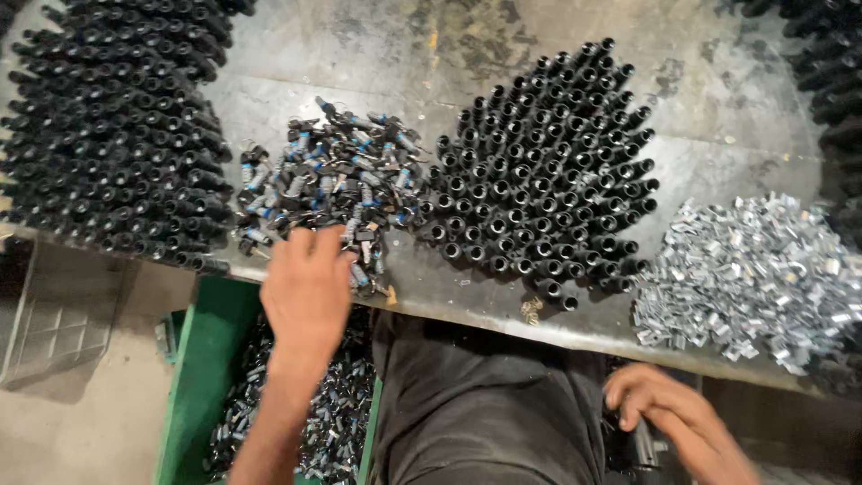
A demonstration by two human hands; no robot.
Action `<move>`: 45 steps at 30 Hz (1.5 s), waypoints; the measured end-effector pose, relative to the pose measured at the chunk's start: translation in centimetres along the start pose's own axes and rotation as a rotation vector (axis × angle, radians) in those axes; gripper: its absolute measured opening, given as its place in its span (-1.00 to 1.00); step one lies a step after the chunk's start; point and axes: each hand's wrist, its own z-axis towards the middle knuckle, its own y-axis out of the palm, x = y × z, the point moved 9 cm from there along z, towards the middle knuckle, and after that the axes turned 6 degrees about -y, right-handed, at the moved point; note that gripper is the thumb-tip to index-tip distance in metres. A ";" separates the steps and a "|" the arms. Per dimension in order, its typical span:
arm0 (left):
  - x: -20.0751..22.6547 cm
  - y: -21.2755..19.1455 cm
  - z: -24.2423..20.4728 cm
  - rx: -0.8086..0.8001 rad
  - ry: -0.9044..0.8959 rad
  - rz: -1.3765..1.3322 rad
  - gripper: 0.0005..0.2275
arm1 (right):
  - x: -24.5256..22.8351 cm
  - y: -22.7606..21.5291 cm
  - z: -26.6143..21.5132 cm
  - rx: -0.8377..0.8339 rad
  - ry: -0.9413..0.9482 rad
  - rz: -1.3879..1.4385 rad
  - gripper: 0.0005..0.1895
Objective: The person assembles small metal hardware components by hand at a workbench. They pick up cylindrical black parts and small silver clips, fit them together, and place the assembled units into a green bin. The person also organizes piles of parts on the table during the process.
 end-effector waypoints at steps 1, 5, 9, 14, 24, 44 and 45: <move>-0.9 0.6 0.4 -0.003 -0.004 0.053 -0.76 | -1.1 -1.3 -1.1 0.028 -0.083 -0.315 -0.85; -1.7 2.7 0.9 -0.033 0.049 0.044 -0.80 | -3.2 -0.5 -1.6 0.154 -0.182 -0.852 -0.71; -1.0 1.3 1.5 0.121 0.172 -0.045 -0.79 | -2.2 5.1 2.9 0.265 -0.175 -0.830 -0.66; -3.3 0.6 1.8 0.046 -0.093 -1.278 -0.80 | -2.0 6.5 6.4 0.378 -0.213 -0.971 -0.63; 5.5 4.6 -10.3 -0.784 -0.689 -2.179 -0.79 | -0.4 5.7 6.6 0.437 -0.296 -0.917 -0.76; -3.1 7.7 -2.3 0.430 -0.322 -0.707 -0.60 | 2.5 8.1 6.8 0.458 0.018 -0.280 -0.89; -1.7 7.5 -2.0 0.468 -0.286 -0.659 -0.60 | 2.6 8.1 7.0 0.456 0.010 -0.263 -0.89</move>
